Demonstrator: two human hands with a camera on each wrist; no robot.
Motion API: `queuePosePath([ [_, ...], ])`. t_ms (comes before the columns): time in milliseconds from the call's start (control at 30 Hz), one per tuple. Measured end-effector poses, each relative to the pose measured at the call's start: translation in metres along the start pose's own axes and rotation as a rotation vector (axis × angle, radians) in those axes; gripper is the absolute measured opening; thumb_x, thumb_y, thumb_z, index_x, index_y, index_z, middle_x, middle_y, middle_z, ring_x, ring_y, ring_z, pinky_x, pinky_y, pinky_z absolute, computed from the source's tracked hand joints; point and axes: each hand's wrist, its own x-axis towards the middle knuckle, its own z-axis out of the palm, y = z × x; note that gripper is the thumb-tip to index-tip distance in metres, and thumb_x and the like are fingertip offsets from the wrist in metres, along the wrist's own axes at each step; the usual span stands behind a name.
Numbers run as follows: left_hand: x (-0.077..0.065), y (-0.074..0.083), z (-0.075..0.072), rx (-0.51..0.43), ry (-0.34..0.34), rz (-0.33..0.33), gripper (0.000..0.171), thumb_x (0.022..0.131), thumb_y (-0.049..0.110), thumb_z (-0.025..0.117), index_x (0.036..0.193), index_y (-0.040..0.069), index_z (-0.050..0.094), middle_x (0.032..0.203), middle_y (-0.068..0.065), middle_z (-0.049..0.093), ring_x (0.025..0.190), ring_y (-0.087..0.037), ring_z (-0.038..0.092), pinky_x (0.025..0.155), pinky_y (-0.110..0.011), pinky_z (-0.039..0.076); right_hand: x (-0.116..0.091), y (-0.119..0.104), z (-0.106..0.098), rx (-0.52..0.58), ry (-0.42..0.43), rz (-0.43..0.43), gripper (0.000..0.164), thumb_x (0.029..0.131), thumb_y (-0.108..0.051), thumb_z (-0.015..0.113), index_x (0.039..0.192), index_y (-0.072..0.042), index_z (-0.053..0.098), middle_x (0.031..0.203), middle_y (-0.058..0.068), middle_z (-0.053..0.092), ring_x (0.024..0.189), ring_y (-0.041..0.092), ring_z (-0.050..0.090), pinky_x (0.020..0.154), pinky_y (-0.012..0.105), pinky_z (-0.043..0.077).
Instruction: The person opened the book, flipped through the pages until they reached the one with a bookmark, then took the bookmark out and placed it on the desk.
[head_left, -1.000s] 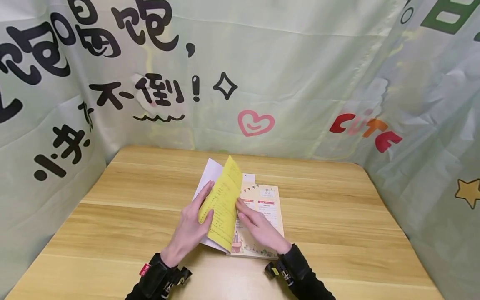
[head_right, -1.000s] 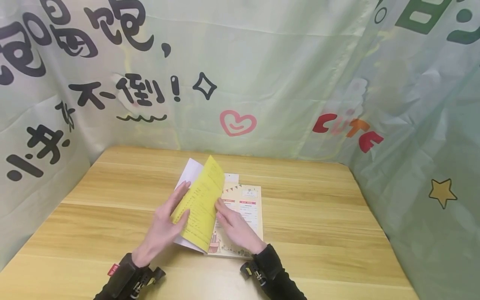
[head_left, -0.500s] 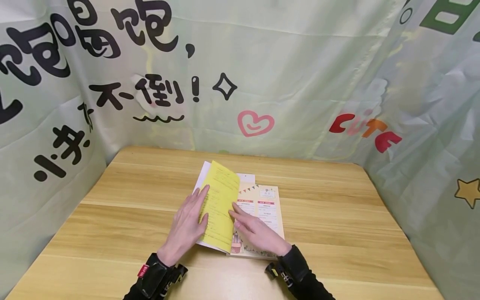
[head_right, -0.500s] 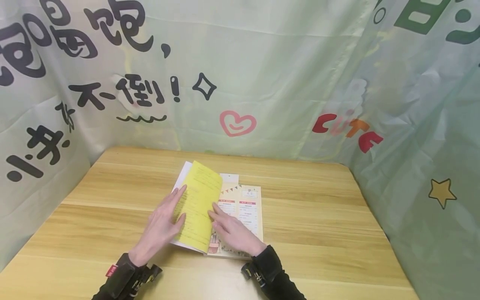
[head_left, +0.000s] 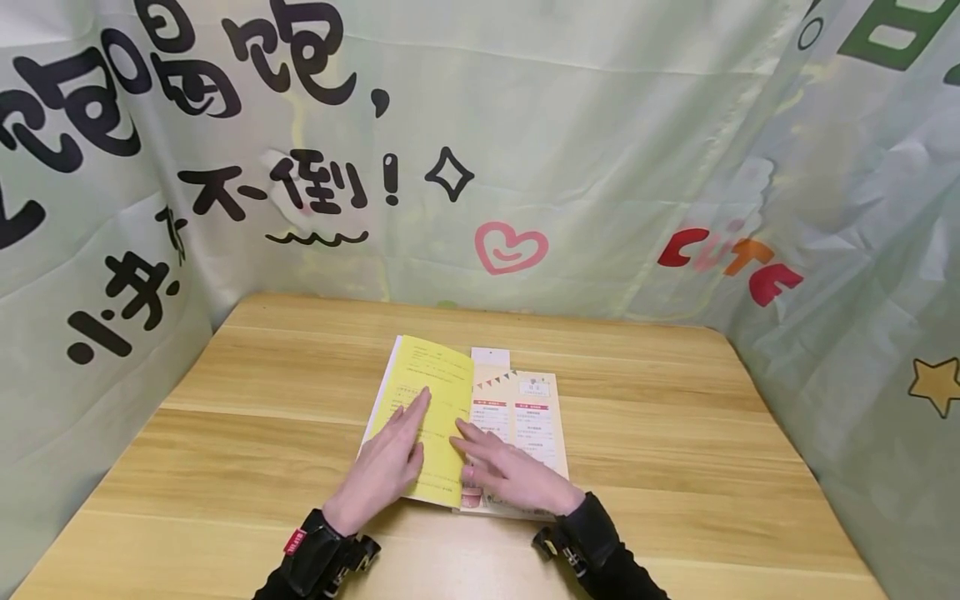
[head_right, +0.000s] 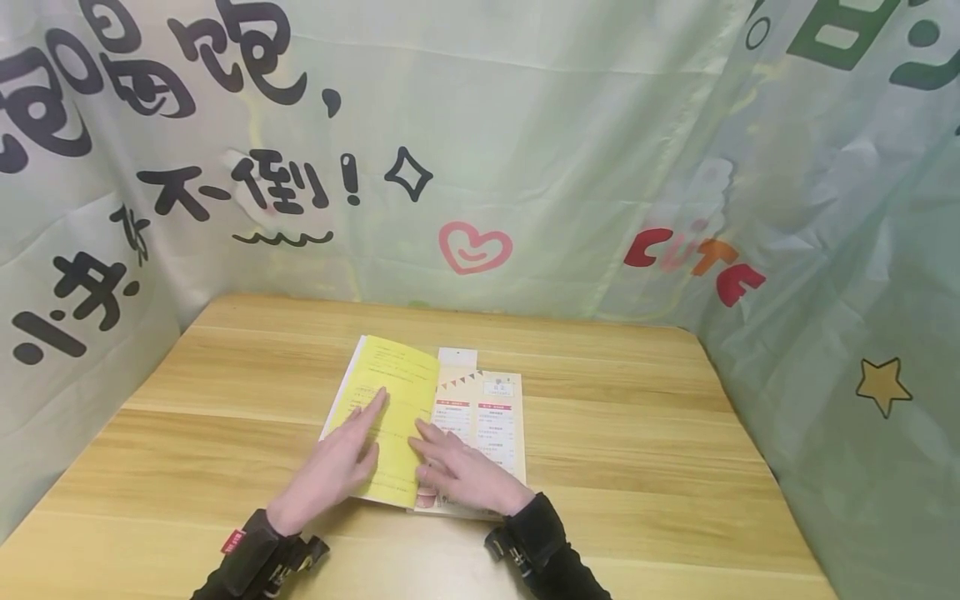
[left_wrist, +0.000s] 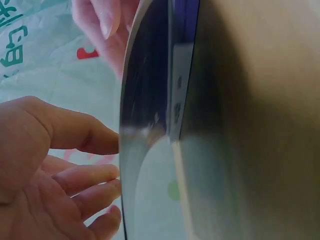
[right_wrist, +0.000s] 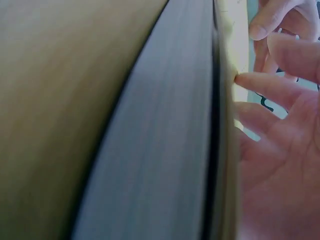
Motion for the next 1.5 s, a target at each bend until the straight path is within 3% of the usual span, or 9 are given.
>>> queuePosePath([
  [233, -0.003, 0.005, 0.015, -0.128, -0.153, 0.071, 0.068, 0.089, -0.002, 0.054, 0.15, -0.003, 0.024, 0.151, -0.022, 0.032, 0.132, -0.032, 0.036, 0.109, -0.048, 0.034, -0.004, 0.002, -0.001, 0.002, -0.034, -0.067, 0.052, 0.103, -0.028, 0.042, 0.146, 0.001, 0.037, 0.157, 0.015, 0.017, 0.142, 0.025, 0.018, 0.116, 0.053, 0.017],
  [367, -0.005, 0.005, 0.023, -0.163, -0.204, 0.082, 0.065, 0.092, 0.002, 0.05, 0.15, -0.004, 0.021, 0.152, -0.023, 0.028, 0.136, -0.03, 0.03, 0.112, -0.047, 0.03, -0.009, 0.005, -0.002, 0.025, -0.046, -0.049, 0.057, 0.102, -0.031, 0.042, 0.148, 0.001, 0.032, 0.158, 0.013, 0.016, 0.141, 0.025, 0.018, 0.116, 0.054, 0.018],
  [567, -0.006, 0.004, 0.028, -0.158, -0.249, 0.073, 0.065, 0.097, 0.015, 0.051, 0.15, -0.005, 0.02, 0.153, -0.025, 0.024, 0.14, -0.03, 0.022, 0.114, -0.05, 0.026, -0.016, 0.011, -0.005, 0.029, -0.015, 0.02, 0.066, 0.098, -0.031, 0.052, 0.15, 0.001, 0.026, 0.157, 0.014, 0.018, 0.141, 0.029, 0.019, 0.114, 0.054, 0.023],
  [733, -0.007, 0.006, 0.028, -0.097, -0.291, 0.135, 0.055, 0.099, 0.017, 0.049, 0.146, -0.004, 0.033, 0.155, -0.021, 0.021, 0.141, -0.032, 0.019, 0.114, -0.055, 0.022, -0.02, 0.013, -0.008, -0.01, 0.004, 0.047, 0.066, 0.095, -0.029, 0.057, 0.147, 0.003, 0.032, 0.156, 0.018, 0.02, 0.141, 0.03, 0.019, 0.114, 0.054, 0.022],
  [867, -0.008, 0.008, 0.029, -0.052, -0.311, 0.187, 0.045, 0.099, 0.011, 0.046, 0.142, -0.002, 0.043, 0.155, -0.018, 0.024, 0.14, -0.031, 0.021, 0.114, -0.058, 0.02, -0.022, 0.014, -0.008, -0.021, 0.018, 0.081, 0.068, 0.094, -0.03, 0.059, 0.147, 0.004, 0.033, 0.156, 0.019, 0.021, 0.141, 0.03, 0.017, 0.115, 0.054, 0.02],
  [1167, -0.007, 0.013, 0.028, -0.036, -0.35, 0.25, 0.043, 0.096, 0.002, 0.046, 0.139, -0.005, 0.046, 0.15, -0.017, 0.036, 0.138, -0.028, 0.028, 0.114, -0.049, 0.027, -0.03, 0.018, -0.009, -0.036, 0.047, 0.096, 0.065, 0.094, -0.028, 0.059, 0.145, 0.004, 0.036, 0.155, 0.02, 0.023, 0.141, 0.032, 0.019, 0.113, 0.059, 0.02],
  [1333, -0.008, 0.015, 0.029, -0.038, -0.343, 0.24, 0.042, 0.096, 0.006, 0.047, 0.137, -0.005, 0.049, 0.148, -0.017, 0.04, 0.138, -0.028, 0.03, 0.115, -0.046, 0.028, -0.033, 0.019, -0.013, -0.035, 0.031, 0.085, 0.066, 0.093, -0.028, 0.06, 0.145, 0.006, 0.036, 0.154, 0.021, 0.023, 0.141, 0.032, 0.018, 0.114, 0.058, 0.019],
  [1500, -0.009, 0.018, 0.029, -0.055, -0.355, 0.193, 0.051, 0.096, 0.024, 0.054, 0.138, -0.004, 0.047, 0.149, -0.017, 0.038, 0.138, -0.028, 0.028, 0.115, -0.048, 0.027, -0.037, 0.018, -0.015, -0.055, -0.009, 0.089, 0.077, 0.088, -0.039, 0.064, 0.146, 0.004, 0.034, 0.155, 0.02, 0.022, 0.141, 0.031, 0.017, 0.115, 0.057, 0.018],
])
